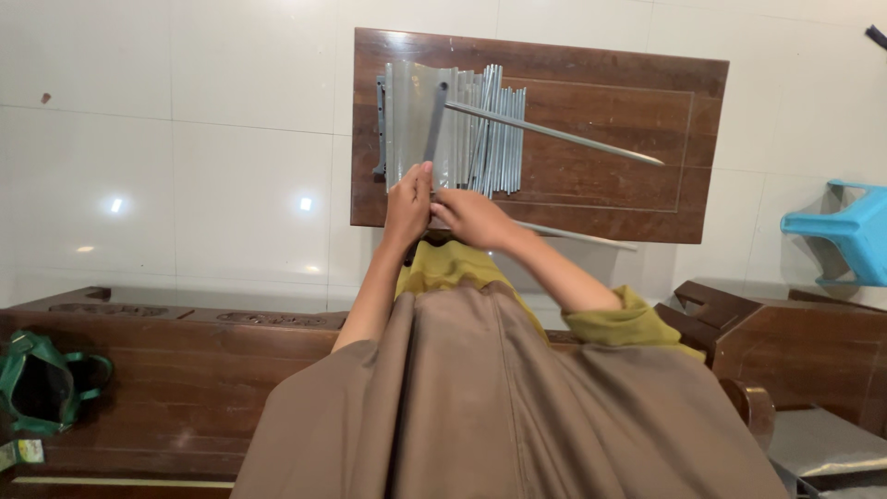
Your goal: The person assembles a metal frame by inserting rods into a bracket and attaching a mesh panel. They handle multiple rods and a bracket, aligning and inserting them by hand, then fit the mesh panel onto the assembled frame.
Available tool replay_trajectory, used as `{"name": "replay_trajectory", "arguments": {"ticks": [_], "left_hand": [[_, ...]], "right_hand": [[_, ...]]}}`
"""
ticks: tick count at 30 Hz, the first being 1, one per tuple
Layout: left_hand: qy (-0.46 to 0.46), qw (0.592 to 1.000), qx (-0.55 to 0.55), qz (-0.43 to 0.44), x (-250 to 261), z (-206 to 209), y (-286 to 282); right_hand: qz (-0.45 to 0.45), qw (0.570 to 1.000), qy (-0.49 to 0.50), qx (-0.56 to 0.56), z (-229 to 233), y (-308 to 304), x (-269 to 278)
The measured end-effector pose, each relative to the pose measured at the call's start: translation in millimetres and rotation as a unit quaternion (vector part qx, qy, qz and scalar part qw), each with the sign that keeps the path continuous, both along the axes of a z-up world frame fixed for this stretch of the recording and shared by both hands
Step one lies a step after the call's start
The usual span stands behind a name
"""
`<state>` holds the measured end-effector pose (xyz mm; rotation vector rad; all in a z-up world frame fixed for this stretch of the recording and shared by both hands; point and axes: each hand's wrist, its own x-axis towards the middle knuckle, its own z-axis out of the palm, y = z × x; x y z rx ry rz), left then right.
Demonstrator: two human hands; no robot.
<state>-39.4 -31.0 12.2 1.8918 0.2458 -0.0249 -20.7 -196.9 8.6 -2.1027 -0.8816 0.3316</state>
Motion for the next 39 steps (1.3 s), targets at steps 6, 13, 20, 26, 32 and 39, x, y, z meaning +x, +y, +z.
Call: {"name": "replay_trajectory", "arguments": {"ticks": [6, 13, 20, 26, 32, 39], "left_hand": [[-0.043, 0.998, 0.001, -0.046, 2, 1, 8], [-0.116, 0.992, -0.008, -0.050, 4, -6, -4], [0.046, 0.989, -0.079, 0.118, 19, -19, 45], [0.028, 0.998, -0.035, 0.048, 12, -19, 16], [0.044, 0.997, -0.066, 0.018, 9, -13, -12], [-0.012, 0.998, -0.061, 0.005, 6, -26, -21]], "right_hand": [[0.021, 0.984, 0.167, -0.064, -7, -1, 3], [0.071, 0.717, 0.692, 0.032, -25, -34, 46], [-0.065, 0.947, 0.301, -0.094, -26, -73, 47], [-0.260, 0.957, -0.108, -0.074, -53, -109, 48], [-0.461, 0.882, -0.047, -0.088, -128, -139, 40], [-0.630, 0.759, 0.142, 0.085, -257, -114, 4]]}}
